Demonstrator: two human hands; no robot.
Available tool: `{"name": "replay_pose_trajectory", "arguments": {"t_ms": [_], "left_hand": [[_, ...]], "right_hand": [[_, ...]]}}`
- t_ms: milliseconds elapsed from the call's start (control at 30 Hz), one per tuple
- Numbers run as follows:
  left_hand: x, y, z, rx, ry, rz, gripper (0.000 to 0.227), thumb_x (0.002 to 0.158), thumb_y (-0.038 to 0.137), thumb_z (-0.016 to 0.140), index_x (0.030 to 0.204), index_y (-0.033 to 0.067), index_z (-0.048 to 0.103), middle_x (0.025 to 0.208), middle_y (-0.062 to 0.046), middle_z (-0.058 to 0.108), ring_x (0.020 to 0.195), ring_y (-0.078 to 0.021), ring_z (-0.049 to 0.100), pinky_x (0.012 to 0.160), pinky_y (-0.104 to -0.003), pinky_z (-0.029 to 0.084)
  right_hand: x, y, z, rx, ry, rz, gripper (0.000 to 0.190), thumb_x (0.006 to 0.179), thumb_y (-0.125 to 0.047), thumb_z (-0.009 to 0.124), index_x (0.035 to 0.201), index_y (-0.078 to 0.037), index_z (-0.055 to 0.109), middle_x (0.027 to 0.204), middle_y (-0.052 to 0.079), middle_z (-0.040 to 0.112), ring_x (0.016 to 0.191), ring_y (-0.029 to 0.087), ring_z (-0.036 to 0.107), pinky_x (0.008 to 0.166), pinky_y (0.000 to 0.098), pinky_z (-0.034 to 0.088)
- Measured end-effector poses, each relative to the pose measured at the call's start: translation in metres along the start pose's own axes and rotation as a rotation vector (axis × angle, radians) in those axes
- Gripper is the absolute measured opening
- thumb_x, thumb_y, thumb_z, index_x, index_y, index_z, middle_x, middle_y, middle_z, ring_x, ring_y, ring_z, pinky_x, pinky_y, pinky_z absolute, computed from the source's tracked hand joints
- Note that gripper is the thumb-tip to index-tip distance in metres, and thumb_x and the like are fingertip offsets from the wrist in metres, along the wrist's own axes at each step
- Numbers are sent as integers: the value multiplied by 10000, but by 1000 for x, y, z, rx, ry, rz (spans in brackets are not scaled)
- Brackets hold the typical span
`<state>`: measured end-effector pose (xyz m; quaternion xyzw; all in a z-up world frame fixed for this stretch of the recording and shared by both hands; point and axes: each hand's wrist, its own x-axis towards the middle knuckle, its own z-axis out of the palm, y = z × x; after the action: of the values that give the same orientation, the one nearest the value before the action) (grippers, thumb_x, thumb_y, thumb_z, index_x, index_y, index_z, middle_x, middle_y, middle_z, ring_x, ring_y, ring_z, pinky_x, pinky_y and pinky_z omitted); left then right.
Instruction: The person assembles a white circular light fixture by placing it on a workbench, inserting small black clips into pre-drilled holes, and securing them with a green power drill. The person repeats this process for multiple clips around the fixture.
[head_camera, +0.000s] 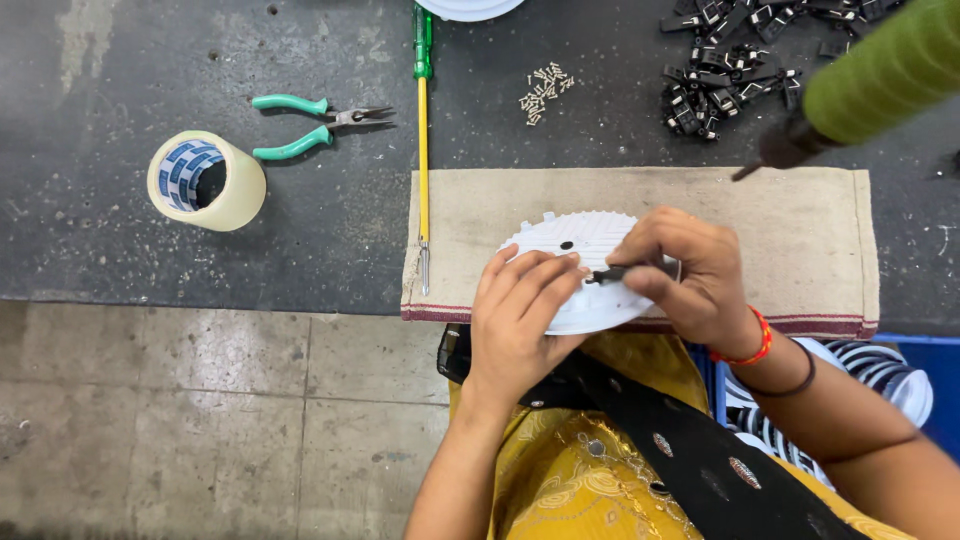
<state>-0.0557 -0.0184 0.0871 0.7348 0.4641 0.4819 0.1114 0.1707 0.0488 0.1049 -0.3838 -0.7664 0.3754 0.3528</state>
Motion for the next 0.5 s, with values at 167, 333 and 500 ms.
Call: {"name": "replay_pose_trajectory", "arguments": {"t_ms": [167,333,500], "left_hand": [[-9,-9,2,-7,38,30,494,747,201,838,1208,106,689,1242,-35,691,1184,-251,650,1158,-534,422],[-25,-21,4,-219,222,-9,333,832,61,752,1150,145,700,1192,4,735,1152,-164,684,1187,-459,422],[-23,-22,31,-637,403,-472,524,963,99,668,1442,47,462,1440,-124,521,1347,-252,520,1177,-470,391]], "right_hand": [[-1,-7,-1,200,-50,-126,572,1027,-562,561,1167,-28,708,1182,135,721,1111,246,711,1001,328,542],[-5,-3,-11,-15,-179,-371,711,862,-527,724,1287,25,584,1299,229,639,1240,332,627,1070,407,493],[-33,5,-1,-77,18,-258,344,887,-232,798,1177,-79,693,1278,121,752,1269,270,738,1105,417,586]]}}
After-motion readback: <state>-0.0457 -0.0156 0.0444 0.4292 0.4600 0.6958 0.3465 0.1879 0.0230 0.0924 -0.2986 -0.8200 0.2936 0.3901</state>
